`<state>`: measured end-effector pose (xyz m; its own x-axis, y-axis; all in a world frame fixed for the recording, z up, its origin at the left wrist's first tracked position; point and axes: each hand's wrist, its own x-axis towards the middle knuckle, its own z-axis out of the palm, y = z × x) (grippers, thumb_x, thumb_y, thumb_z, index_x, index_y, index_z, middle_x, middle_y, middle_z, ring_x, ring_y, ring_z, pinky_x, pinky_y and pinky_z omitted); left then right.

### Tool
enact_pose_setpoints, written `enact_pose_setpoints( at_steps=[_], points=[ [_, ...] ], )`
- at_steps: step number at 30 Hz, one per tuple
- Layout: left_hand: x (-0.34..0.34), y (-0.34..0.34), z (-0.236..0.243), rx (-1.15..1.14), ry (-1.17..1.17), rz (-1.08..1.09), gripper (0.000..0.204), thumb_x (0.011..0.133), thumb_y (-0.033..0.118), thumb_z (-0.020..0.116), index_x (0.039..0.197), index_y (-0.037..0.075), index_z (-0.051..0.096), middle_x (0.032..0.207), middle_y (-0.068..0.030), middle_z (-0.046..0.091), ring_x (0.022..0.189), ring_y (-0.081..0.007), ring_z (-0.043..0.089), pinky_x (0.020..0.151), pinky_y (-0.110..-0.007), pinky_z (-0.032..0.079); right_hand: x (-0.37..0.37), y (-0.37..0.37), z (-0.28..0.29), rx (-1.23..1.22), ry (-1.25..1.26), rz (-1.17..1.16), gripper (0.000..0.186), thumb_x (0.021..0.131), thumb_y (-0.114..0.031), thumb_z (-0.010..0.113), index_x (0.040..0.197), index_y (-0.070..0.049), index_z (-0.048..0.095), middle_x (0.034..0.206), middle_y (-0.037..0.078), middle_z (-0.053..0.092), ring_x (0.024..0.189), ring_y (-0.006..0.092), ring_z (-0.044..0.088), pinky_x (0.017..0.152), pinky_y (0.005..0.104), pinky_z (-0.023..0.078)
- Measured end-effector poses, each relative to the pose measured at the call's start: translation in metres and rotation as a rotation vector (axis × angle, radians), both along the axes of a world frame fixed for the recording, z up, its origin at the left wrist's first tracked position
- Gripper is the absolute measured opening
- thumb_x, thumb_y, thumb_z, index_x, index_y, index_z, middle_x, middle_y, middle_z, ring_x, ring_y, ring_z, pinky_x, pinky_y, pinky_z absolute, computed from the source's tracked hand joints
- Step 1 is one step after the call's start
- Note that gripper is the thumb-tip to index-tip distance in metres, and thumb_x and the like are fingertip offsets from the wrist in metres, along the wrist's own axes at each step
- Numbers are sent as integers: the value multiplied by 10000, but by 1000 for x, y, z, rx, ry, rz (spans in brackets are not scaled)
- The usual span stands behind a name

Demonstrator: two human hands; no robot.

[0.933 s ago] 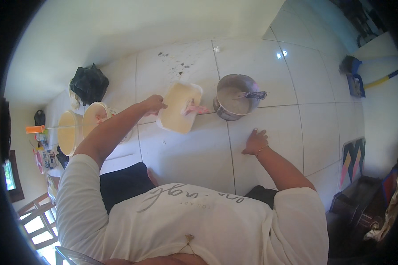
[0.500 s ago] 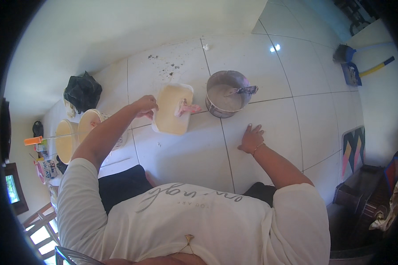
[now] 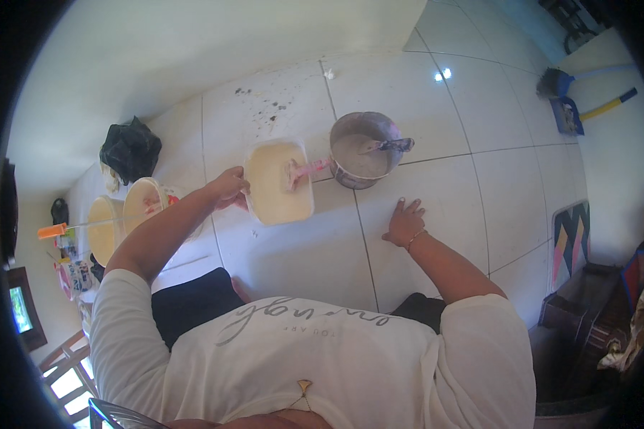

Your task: The person mixes paint in various containers by hand using a brush and a metal stirring tool, then pours material from a black plastic bag into one of the containers.

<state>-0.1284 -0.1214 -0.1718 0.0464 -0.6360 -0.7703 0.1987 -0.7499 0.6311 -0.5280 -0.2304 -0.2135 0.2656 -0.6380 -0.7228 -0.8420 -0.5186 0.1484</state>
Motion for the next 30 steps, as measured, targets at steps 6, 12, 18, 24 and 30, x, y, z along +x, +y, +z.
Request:
enact_pose_setpoints(
  at_steps=[6, 12, 18, 24, 30],
  points=[
    [3, 21, 0, -39, 127, 61, 526, 758, -24, 476, 1275, -38, 379, 1191, -205, 501, 989, -383, 598, 812, -528, 533, -2, -1, -4, 0, -15, -17, 1121, 709, -494, 730, 1431, 68, 82, 1367, 478, 100, 1255, 598, 258, 1016, 523, 345],
    [-1, 33, 46, -105, 63, 203, 483, 794, -10, 468, 1265, -44, 368, 1185, -222, 497, 991, -405, 590, 808, -521, 533, 5, 0, 3, -17, -42, -71, 1022, 757, -518, 656, 1433, 46, 135, 1388, 441, 123, 1253, 581, 276, 1012, 531, 347],
    [10, 38, 81, -212, 30, 372, 466, 801, 19, 519, 1255, 9, 412, 1155, -169, 543, 959, -338, 621, 825, -501, 530, 11, 3, -10, -304, -288, -320, 742, 870, -443, 517, 1408, 7, 271, 1438, 334, 182, 1334, 497, 193, 1070, 580, 196],
    [14, 37, 116, -264, 25, 527, 492, 785, -6, 511, 1264, 5, 394, 1145, -191, 543, 954, -346, 622, 832, -500, 529, 17, -4, -36, -609, -412, -327, 700, 879, -430, 510, 1397, -6, 303, 1442, 318, 188, 1351, 483, 153, 1085, 577, 147],
    [18, 36, 136, -277, 15, 593, 482, 794, -19, 490, 1261, -33, 371, 1177, -210, 514, 996, -374, 598, 841, -515, 524, 32, 5, -53, -680, -466, -196, 753, 857, -441, 544, 1366, 63, 311, 1459, 327, 123, 1363, 489, 86, 1095, 577, 85]
  ],
)
